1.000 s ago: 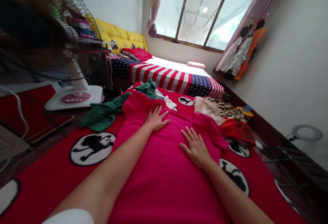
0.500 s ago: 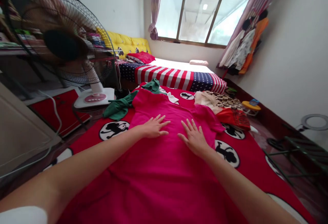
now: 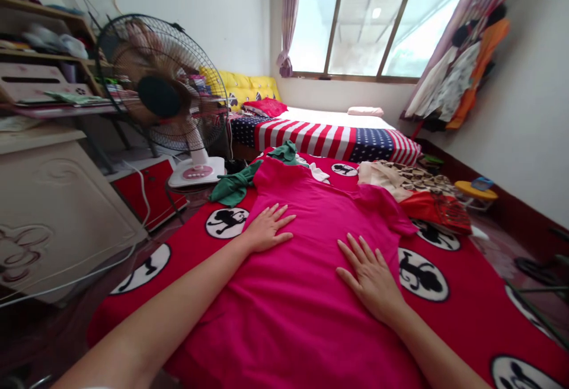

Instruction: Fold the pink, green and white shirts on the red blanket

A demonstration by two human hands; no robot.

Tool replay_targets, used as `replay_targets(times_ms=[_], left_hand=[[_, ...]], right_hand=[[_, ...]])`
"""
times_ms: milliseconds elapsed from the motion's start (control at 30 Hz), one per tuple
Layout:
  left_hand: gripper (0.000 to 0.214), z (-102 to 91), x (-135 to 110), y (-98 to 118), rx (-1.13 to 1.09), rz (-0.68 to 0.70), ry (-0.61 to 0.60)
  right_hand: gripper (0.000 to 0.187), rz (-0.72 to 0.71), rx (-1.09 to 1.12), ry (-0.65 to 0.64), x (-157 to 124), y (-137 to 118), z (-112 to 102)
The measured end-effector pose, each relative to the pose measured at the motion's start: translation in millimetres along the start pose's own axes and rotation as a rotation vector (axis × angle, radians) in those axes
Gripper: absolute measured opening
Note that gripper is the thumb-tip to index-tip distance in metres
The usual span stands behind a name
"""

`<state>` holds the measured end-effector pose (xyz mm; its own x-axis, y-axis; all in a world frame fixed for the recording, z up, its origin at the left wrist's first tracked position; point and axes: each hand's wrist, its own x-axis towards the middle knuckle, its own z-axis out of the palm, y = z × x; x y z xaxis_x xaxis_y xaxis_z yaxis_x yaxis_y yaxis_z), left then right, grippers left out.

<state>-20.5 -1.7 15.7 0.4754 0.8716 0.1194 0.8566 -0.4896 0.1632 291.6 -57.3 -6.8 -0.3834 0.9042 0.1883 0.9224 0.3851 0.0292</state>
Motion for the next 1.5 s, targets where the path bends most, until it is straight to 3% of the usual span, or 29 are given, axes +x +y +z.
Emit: replay_targets(times_ms=[267,400,533,700,767,900,1000,1133,1233,1333,1400,1500], left_hand=[[0.061,-1.0,-3,-2,-0.043,-0.014,0.026],[0.060,-9.1,-12,-8,-0.043,0.023,-0.066],[0.074,-25.5,-48,-18,-0.048,0.010,-0.206],[0.096,-50.3,-123,-13,-0.170,-0.036,-0.281],[0.086,-56.7,-150,0,-0.206,-0.087,-0.171],[0.038,-57.5,-187,34,-0.161,-0.252,0.092],[0.034,-50.4,-200,47,-0.138,-0.348,0.107],[0.014,-41.6,-206,39,-0.249,-0.463,0.181],[0.016,-41.6,-208,27,-0.601,-0.621,0.340],[0.022,-47.7,-208,23,-1.215,-0.822,0.568],[0.030,-53.0,-207,29,-1.533,-0.900,0.669],[0.030,-58.0,-202,46,-1.649,-0.849,0.588]], right_hand=[[0.061,-0.012,0.003,0.004,-1,3,3],[0.061,-0.015,-0.008,-0.006,-1,4,3],[0.062,-0.015,-0.028,-0.010,-1,5,6],[0.062,-0.027,-0.014,0.036,-1,7,10],[0.063,-0.024,-0.010,0.041,0,7,11],[0.063,-0.015,-0.016,0.033,1,7,13],[0.063,-0.016,-0.016,0.037,0,7,14],[0.063,-0.021,-0.019,0.043,0,8,15],[0.064,-0.022,-0.011,0.006,3,9,10],[0.063,-0.020,-0.016,-0.040,11,7,-2],[0.052,-0.052,-0.001,-0.038,18,-2,-13],[0.038,-0.146,0.161,-0.021,29,-26,-29]])
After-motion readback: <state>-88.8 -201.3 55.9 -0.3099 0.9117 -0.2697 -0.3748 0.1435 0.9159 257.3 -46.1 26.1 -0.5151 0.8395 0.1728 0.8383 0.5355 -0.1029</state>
